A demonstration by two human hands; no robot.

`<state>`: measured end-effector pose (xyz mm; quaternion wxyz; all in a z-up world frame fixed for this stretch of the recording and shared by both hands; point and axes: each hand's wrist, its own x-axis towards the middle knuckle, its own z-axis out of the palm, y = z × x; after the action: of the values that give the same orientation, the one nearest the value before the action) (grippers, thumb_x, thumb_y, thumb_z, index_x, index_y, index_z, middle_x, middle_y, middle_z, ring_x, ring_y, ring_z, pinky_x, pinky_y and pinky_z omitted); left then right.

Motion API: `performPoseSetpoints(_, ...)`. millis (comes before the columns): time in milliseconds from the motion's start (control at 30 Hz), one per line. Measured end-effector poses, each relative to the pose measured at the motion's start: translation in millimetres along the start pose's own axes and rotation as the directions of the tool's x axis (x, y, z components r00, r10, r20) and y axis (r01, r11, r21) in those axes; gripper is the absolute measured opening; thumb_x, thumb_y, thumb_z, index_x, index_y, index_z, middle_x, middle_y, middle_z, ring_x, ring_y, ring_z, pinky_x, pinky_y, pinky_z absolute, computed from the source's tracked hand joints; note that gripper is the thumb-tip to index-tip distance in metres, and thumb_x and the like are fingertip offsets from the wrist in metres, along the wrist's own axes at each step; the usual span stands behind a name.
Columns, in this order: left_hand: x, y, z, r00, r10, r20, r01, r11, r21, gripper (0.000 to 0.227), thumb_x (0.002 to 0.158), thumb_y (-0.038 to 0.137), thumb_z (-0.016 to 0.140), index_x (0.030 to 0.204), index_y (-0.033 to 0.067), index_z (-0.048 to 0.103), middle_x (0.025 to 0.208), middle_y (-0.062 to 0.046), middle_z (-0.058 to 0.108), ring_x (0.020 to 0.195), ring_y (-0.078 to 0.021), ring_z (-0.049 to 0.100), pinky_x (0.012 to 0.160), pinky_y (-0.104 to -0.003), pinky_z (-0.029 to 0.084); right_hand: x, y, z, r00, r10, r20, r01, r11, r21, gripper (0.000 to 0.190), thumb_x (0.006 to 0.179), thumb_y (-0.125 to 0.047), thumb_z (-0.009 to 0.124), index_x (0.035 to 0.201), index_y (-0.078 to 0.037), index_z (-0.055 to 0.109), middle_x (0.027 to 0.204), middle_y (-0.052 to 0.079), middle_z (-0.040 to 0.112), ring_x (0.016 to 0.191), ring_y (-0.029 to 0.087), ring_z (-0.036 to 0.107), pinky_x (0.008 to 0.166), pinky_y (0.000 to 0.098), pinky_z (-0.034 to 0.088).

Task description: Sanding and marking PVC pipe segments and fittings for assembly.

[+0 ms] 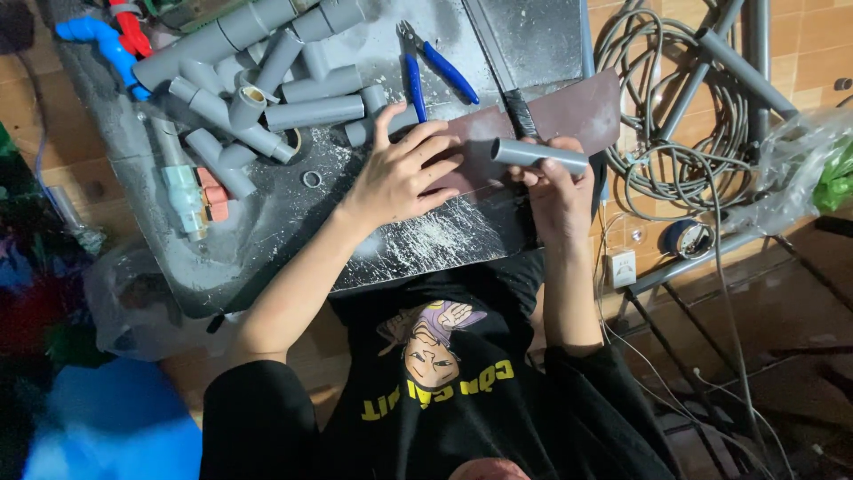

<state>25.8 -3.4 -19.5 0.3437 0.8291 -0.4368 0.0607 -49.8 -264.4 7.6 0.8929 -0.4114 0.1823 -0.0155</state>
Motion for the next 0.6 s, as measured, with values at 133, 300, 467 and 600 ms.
performPoseSetpoints(133,-2,-1,4,1.0,-0.013,0.001,0.013,1.0,-0.014,0.036,0.079,0.038,0.092,0.104,0.0139,0.082,0.121,-0.002,0.071,0.131,-0.0225,0.057,0.121,-0.068,0.018,0,7,-15,0.998,-0.034,-0.057,0.033,0.999,-0.024,0.029,0.097,-0.008,0.073,0.119,0.003,0.059,0.099,0.019,0.072,0.082,0.026,0.073,0.083,0.0404,0.062)
performPoseSetpoints(300,-2,0,2,1.0,-0.01,-0.015,0.009,1.0,-0.013,0.03,0.084,0.036,0.09,0.102,0.0133,0.082,0.124,-0.001,0.072,0.131,-0.0227,0.057,0.122,-0.065,0.018,0,7,-8,0.99,-0.098,-0.105,0.089,0.992,-0.094,0.028,0.098,-0.01,0.074,0.117,0.005,0.061,0.087,0.015,0.071,0.074,0.024,0.073,0.077,0.0418,0.064)
performPoseSetpoints(467,-3,-3,13,0.999,-0.007,-0.047,0.007,1.0,-0.011,0.029,0.085,0.036,0.089,0.103,0.0141,0.082,0.125,-0.001,0.072,0.131,-0.0226,0.057,0.122,-0.065,0.017,-3,3,13,0.967,-0.209,-0.143,0.164,0.948,-0.273,0.024,0.098,-0.011,0.073,0.112,0.006,0.064,0.089,0.015,0.072,0.071,0.024,0.074,0.07,0.0383,0.063)
performPoseSetpoints(600,-2,0,5,0.999,-0.028,-0.033,0.027,0.999,-0.034,0.031,0.085,0.036,0.089,0.104,0.0127,0.082,0.124,-0.002,0.072,0.131,-0.0222,0.057,0.122,-0.064,0.017,-3,3,20,0.939,-0.305,-0.161,0.205,0.869,-0.45,0.022,0.101,-0.014,0.073,0.107,0.006,0.065,0.086,0.015,0.072,0.065,0.023,0.071,0.061,0.0343,0.061)
